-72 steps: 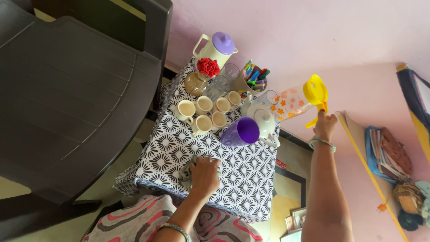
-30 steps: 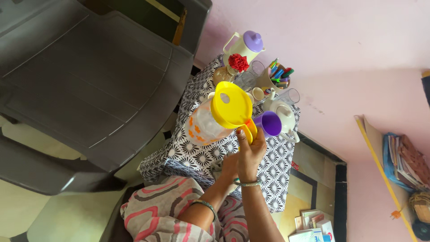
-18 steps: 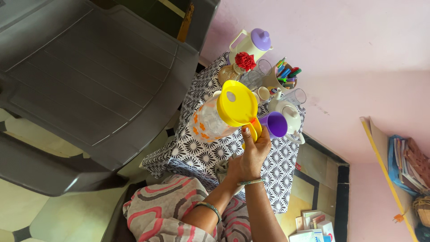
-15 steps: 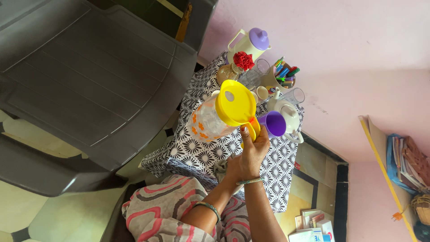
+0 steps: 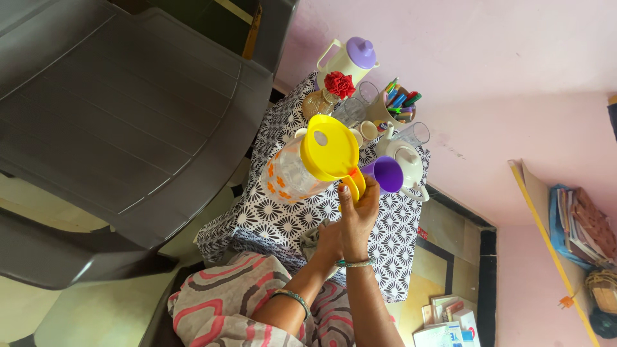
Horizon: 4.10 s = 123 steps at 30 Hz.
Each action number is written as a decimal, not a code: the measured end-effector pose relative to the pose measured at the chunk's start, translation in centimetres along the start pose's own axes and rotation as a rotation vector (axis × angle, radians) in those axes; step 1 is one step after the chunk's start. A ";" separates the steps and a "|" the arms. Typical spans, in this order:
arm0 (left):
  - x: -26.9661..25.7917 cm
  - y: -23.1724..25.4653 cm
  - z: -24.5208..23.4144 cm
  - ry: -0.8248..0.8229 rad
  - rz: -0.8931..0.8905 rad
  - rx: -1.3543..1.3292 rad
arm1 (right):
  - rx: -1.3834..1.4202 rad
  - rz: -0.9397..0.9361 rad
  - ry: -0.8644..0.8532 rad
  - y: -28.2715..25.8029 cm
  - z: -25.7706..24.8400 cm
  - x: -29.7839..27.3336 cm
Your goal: The person rearranges several small cups, glasses, a teapot, and jugs on a patterned tablecloth, using a small cloth to wipe some of the items.
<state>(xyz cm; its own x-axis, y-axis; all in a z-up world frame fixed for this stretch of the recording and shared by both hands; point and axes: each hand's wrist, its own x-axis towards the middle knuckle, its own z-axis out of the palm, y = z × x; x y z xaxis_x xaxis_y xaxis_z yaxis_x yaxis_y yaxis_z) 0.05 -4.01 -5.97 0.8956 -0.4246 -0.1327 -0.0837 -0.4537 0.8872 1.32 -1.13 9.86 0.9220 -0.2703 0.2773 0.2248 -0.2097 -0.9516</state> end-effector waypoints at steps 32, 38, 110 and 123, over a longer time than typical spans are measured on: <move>-3.0 4.7 -6.1 0.173 0.119 -0.170 | 0.145 -0.347 0.644 -7.8 -18.9 -4.0; -3.0 4.9 -7.2 0.426 0.401 -0.070 | -0.035 -0.238 0.847 -4.1 -20.9 -3.8; 2.8 9.1 2.8 -0.277 0.544 -0.482 | -0.107 -0.109 0.645 9.0 -25.0 0.4; 4.3 11.1 -2.4 0.205 0.775 -0.095 | -0.557 -0.292 0.591 15.8 -29.8 14.0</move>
<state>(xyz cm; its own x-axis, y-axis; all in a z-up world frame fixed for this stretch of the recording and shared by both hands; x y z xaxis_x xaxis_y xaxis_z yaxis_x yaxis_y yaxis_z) 4.01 -8.97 4.41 0.6613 -0.4347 0.6113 -0.6848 -0.0172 0.7286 8.35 -36.18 2.67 0.5010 -0.5461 0.6713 0.0975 -0.7352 -0.6708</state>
